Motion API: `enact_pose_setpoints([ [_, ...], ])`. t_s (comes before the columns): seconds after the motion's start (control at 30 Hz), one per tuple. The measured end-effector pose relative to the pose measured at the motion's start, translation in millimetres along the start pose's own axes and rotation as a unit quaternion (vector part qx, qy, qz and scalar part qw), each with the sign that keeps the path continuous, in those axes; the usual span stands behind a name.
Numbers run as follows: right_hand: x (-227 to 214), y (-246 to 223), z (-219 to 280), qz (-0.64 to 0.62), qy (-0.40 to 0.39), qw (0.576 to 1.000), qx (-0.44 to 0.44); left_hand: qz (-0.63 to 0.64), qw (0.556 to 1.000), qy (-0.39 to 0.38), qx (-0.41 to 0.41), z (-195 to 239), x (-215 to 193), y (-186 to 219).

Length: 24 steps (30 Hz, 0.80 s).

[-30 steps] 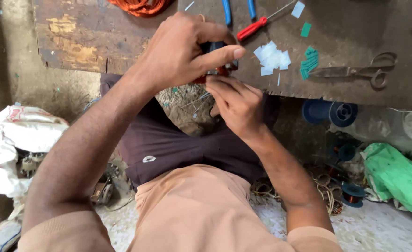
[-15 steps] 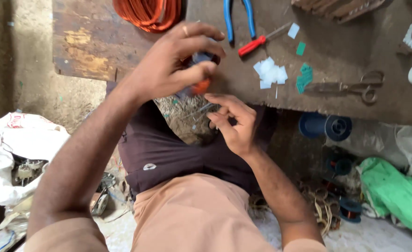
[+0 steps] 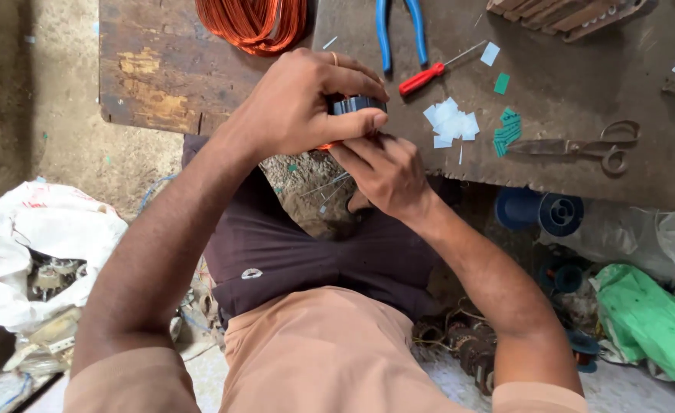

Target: Manually winding and securing copper wire coils onto a motor stator assembly.

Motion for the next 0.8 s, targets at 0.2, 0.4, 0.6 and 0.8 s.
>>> enact_pose_setpoints([
  [0.2, 2, -2, 0, 0.015, 0.001, 1.000, -0.005, 0.001, 1.000, -0.012, -0.004, -2, 5, -8],
  [0.4, 14, -9, 6, -0.004, 0.076, 0.997, -0.002, -0.003, 1.000, -0.027, 0.001, -9, 11, -7],
  [0.6, 1, -6, -8, -0.055, 0.065, 0.995, 0.055, -0.024, 0.997, -0.056, -0.055, -16, 16, -10],
  [0.8, 12, 0, -5, -0.029, 0.130, 0.984, 0.119, -0.035, 0.998, -0.034, -0.031, -16, 15, -13],
])
Point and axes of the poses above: each hand's wrist, its own z-axis away from the middle knuckle, its own x-axis out of the palm, y = z × x, the point moved 8 cm from there along -z, towards the middle knuckle, and after that the axes turned 8 degrees about -x, right-handed, at the moved point
